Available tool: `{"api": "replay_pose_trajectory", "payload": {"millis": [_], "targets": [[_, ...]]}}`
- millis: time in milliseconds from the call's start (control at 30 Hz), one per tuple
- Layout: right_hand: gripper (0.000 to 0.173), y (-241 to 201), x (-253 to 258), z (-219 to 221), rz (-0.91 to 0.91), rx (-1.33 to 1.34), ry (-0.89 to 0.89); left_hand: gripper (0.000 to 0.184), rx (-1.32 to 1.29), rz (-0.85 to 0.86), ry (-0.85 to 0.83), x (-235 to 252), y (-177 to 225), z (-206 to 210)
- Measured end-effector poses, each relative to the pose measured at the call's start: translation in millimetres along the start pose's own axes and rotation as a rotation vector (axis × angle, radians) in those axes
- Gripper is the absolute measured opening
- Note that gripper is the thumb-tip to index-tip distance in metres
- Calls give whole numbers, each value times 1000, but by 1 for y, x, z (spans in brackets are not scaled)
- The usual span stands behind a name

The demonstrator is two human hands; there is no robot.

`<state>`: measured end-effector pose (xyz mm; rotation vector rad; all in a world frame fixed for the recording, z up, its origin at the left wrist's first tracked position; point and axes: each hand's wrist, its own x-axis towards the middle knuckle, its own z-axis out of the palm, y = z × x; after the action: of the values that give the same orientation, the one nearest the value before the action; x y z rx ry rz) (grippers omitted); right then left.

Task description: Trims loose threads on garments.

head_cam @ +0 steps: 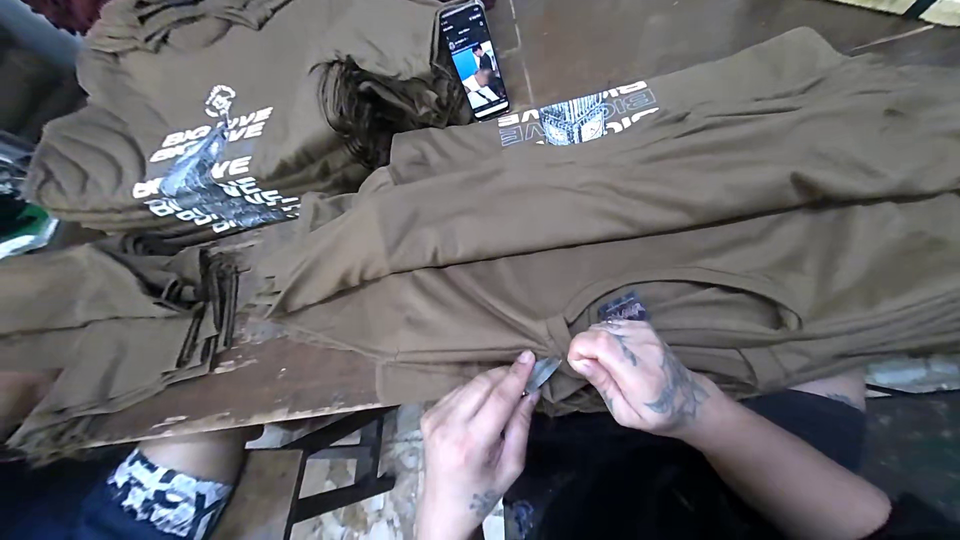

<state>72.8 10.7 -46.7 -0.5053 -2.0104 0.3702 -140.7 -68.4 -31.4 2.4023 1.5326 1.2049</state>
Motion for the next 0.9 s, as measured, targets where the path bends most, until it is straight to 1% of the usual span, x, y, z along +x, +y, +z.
{"api": "replay_pose_trajectory", "payload": {"millis": [133, 267, 333, 367, 433, 467, 500, 533, 567, 633, 667, 733, 767, 800, 867, 900], "targets": [[29, 1, -2, 1, -13, 7, 16, 31, 46, 12, 8, -1, 4, 3], [30, 1, -4, 2, -19, 11, 31, 28, 34, 34, 15, 3, 5, 2], [31, -5, -7, -5, -10, 47, 4, 31, -34, -13, 40, 2, 4, 0], [32, -12, -10, -16, -5, 90, -30, 36, -88, -60, 64, 2, 1, -1], [39, -25, -19, -54, -2, 187, -82, 47, -147, -153, 106, 1, -9, -5], [42, -25, -27, -78, 8, 201, -80, 48, -137, -191, 114, 0, -16, -6], [45, -19, -38, -106, 41, 167, -64, 43, -103, -228, 99, -2, -22, -9], [49, -9, -49, -135, 103, 59, -59, 33, -67, -260, 68, -4, -27, -12], [55, 4, -59, -165, 193, -111, -96, 26, -41, -278, 69, -3, -29, -14], [70, 23, -71, -207, 414, -461, -233, 30, -42, -282, 165, 3, -30, -18], [78, 30, -75, -219, 514, -571, -315, 33, -53, -271, 225, 9, -30, -20], [85, 35, -75, -234, 573, -619, -425, 32, -53, -240, 285, 29, -31, -25], [82, 34, -71, -239, 569, -617, -465, 31, -30, -230, 284, 42, -33, -31], [72, 35, -65, -244, 570, -617, -499, 31, 3, -225, 271, 59, -35, -38], [40, 46, -48, -261, 571, -678, -490, 29, 113, -245, 202, 102, -39, -50], [32, 62, -35, -273, 547, -744, -434, 29, 188, -276, 149, 128, -42, -53]]}}
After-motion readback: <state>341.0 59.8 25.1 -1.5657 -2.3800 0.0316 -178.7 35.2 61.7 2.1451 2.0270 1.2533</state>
